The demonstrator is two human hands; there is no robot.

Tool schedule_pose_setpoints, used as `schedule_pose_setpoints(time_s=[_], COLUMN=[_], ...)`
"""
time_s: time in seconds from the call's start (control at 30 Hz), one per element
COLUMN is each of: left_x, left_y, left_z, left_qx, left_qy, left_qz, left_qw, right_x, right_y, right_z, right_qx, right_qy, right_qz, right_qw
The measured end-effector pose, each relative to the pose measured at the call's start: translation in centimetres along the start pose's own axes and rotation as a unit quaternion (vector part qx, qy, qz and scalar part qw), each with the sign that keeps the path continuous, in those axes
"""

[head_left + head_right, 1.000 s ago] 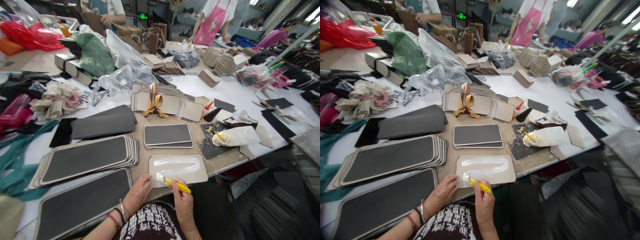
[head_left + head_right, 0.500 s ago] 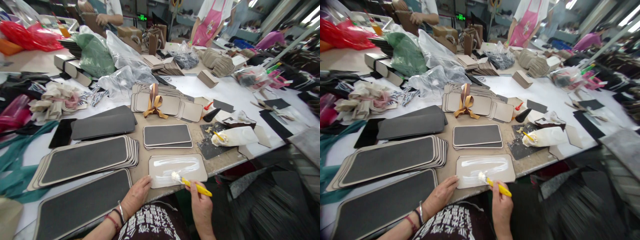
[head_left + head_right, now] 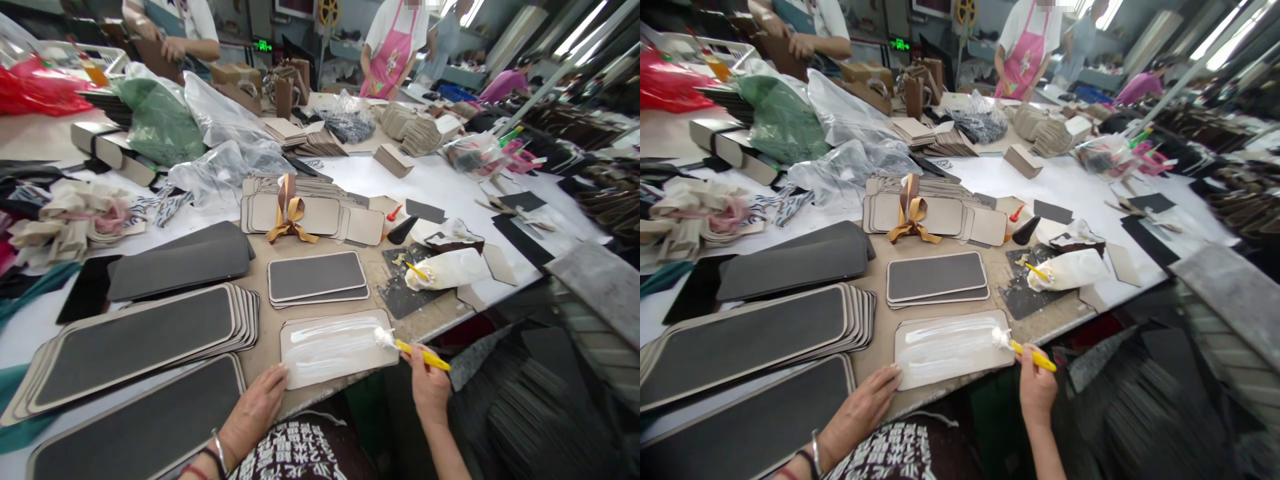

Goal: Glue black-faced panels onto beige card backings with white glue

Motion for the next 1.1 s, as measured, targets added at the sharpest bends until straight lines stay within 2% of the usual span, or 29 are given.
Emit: schedule_pose_setpoints(time_s=[0.07, 0.17, 0.23, 0.3, 0.37, 0.43, 0.5, 0.63, 0.8, 0.9, 1.0, 1.1], left_x=[-0.1, -0.3, -0.4, -0.4, -0.4, -0.4, -0.5, -0.6, -0.2, 0.0, -0.1, -0.3], left_y=[-0.2, -0.6, -0.8, -0.8, -0.9, -0.9, -0.9, -0.9, -0.8, -0.8, -0.9, -1.2], left_z=[0.1, 0.4, 0.6, 0.7, 0.7, 0.7, 0.8, 0.8, 0.9, 1.0, 1.1, 1.3], left_qx=[0.006, 0.015, 0.018, 0.017, 0.013, 0.005, -0.009, -0.037, -0.047, -0.05, -0.058, -0.073], left_qy=[-0.007, -0.02, -0.027, -0.029, -0.033, -0.039, -0.046, -0.061, -0.059, -0.057, -0.053, -0.04], left_qz=[0.013, 0.036, 0.041, 0.036, 0.033, 0.029, 0.017, -0.006, 0.0, 0.003, -0.004, -0.011], left_qw=[1.0, 0.999, 0.999, 0.999, 0.999, 0.999, 0.999, 0.997, 0.997, 0.997, 0.997, 0.996], right_x=[-1.9, -2.5, -1.5, 0.1, 1.7, 2.4, 1.9, 0.6, 1.9, 1.5, 0.6, 1.3], right_y=[-0.6, 0.1, 1.2, 2.2, 2.9, 3.1, 3.0, 3.0, 3.7, 3.8, 4.1, 5.1], right_z=[1.2, 0.1, -2.1, -4.6, -6.5, -7.0, -6.0, -1.8, 2.1, 3.9, 4.7, 3.0], right_qx=[-0.009, -0.079, -0.136, -0.17, -0.175, -0.157, -0.135, -0.115, -0.122, -0.128, -0.129, -0.128], right_qy=[-0.018, -0.026, -0.02, 0.017, 0.084, 0.124, 0.109, 0.048, 0.054, 0.018, 0.003, 0.035], right_qz=[-0.043, -0.101, -0.108, -0.088, -0.051, -0.02, -0.014, -0.04, -0.043, -0.089, -0.113, -0.097], right_qw=[0.999, 0.991, 0.985, 0.981, 0.98, 0.98, 0.985, 0.991, 0.99, 0.988, 0.985, 0.986])
Point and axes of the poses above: each hand's wrist, its own z-axis towards the middle knuckle, its own x-axis out of the palm, y = z × x, the point moved 4 cm from there along z, towards the middle knuckle, and after that the axes turned 12 degrees about -z, right-handed, at the moved point
